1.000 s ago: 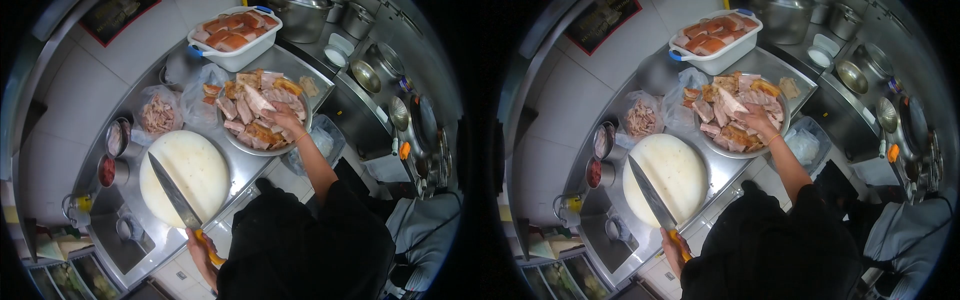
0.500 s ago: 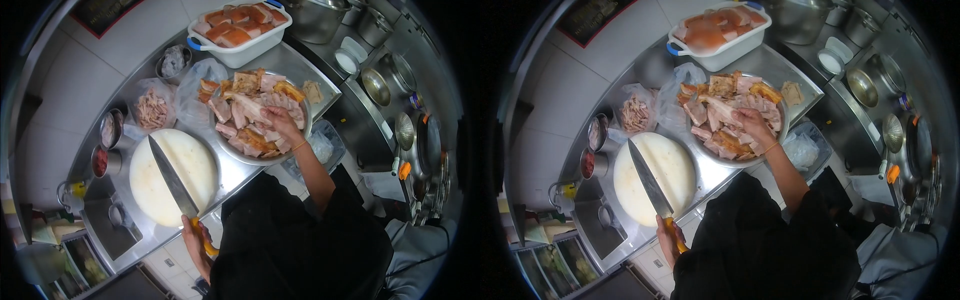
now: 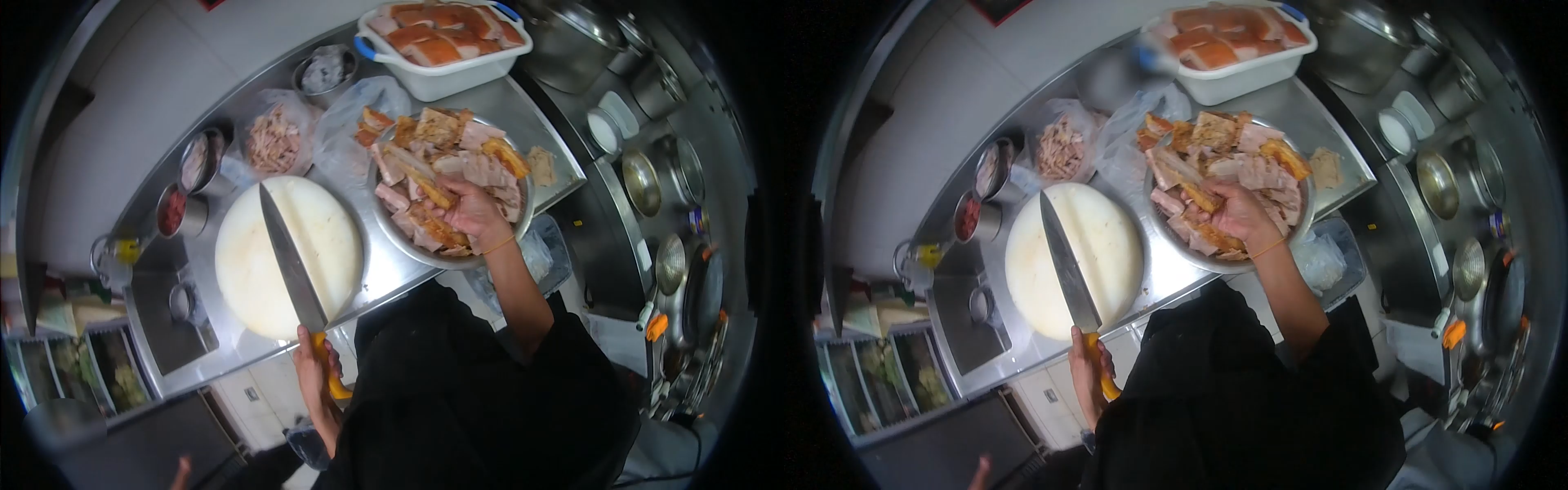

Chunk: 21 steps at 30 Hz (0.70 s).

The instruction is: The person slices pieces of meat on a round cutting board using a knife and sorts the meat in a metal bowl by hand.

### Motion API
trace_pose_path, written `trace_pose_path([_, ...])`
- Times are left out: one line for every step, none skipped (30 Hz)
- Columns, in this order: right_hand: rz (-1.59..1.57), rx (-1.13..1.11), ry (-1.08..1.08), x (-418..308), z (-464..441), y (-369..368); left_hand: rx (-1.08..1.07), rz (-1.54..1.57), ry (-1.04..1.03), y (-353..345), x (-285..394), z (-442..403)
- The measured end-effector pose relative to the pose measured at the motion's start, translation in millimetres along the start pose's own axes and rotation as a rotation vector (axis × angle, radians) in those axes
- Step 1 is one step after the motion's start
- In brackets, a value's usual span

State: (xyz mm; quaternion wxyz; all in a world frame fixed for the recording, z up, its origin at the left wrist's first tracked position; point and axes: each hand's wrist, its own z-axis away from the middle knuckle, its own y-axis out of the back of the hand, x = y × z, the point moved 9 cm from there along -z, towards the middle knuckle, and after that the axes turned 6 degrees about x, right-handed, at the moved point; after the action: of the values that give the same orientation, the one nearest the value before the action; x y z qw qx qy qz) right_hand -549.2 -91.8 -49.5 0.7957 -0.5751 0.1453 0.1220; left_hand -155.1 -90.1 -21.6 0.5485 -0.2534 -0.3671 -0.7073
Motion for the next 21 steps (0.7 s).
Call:
trace_pose_path([-0.029, -0.085, -0.017, 5, -1, -15, 0.005, 0.008, 0.010, 4, -2, 2])
trace_pose_path([0.041, -0.099, -0.017, 9, -7, -17, -0.005, 0.027, 0.014, 8, -6, 2])
trace_pose_path([0.111, -0.114, -0.015, 13, -14, -17, 0.002, 0.034, 0.019, 13, -9, 3])
trace_pose_path([0.183, -0.131, -0.013, 18, -19, -24, 0.008, 0.042, 0.025, 19, -13, 3])
trace_pose_path([0.252, -0.108, -0.002, 24, -23, -29, 0.014, 0.051, 0.029, 23, -15, 3])
trace_pose_path([0.320, -0.087, 0.009, 32, -23, -43, 0.023, 0.057, 0.033, 28, -13, 8])
trace_pose_path([0.390, -0.069, 0.021, 39, -25, -53, 0.039, 0.060, 0.028, 35, -15, 8])
trace_pose_path([0.459, -0.147, -0.002, 49, -28, -62, 0.054, 0.062, 0.023, 42, -19, 8])
trace_pose_path([0.545, -0.202, -0.032, 60, -32, -71, 0.069, 0.064, 0.018, 49, -21, 9])
trace_pose_path([0.630, -0.259, -0.063, 71, -36, -80, 0.082, 0.075, 0.024, 55, -24, 10])
trace_pose_path([0.714, -0.318, -0.093, 84, -38, -95, 0.095, 0.085, 0.030, 61, -26, 12])
trace_pose_path([0.778, -0.424, -0.182, 102, -37, -112, 0.110, 0.095, 0.037, 69, -29, 13])
trace_pose_path([0.825, -0.422, -0.172, 113, -39, -125, 0.122, 0.110, 0.032, 77, -31, 14])
trace_pose_path([0.871, -0.418, -0.163, 127, -38, -140, 0.134, 0.124, 0.030, 85, -35, 15])
trace_pose_path([0.917, -0.414, -0.152, 138, -38, -151, 0.144, 0.136, 0.028, 94, -39, 17])
trace_pose_path([0.884, -0.454, -0.237, 150, -40, -161, 0.174, 0.158, 0.040, 104, -44, 19])
trace_pose_path([0.987, -0.480, -0.249, 159, -48, -163, 0.199, 0.181, 0.053, 114, -48, 21])
trace_pose_path([1.092, -0.505, -0.257, 164, -57, -165, 0.220, 0.204, 0.064, 123, -53, 22])
trace_pose_path([1.197, -0.531, -0.262, 171, -65, -166, 0.232, 0.222, 0.067, 131, -60, 23])
trace_pose_path([1.196, -0.564, -0.188, 175, -73, -175, 0.242, 0.241, 0.068, 140, -67, 23])
trace_pose_path([1.224, -0.555, -0.196, 178, -78, -182, 0.251, 0.260, 0.067, 148, -73, 23])
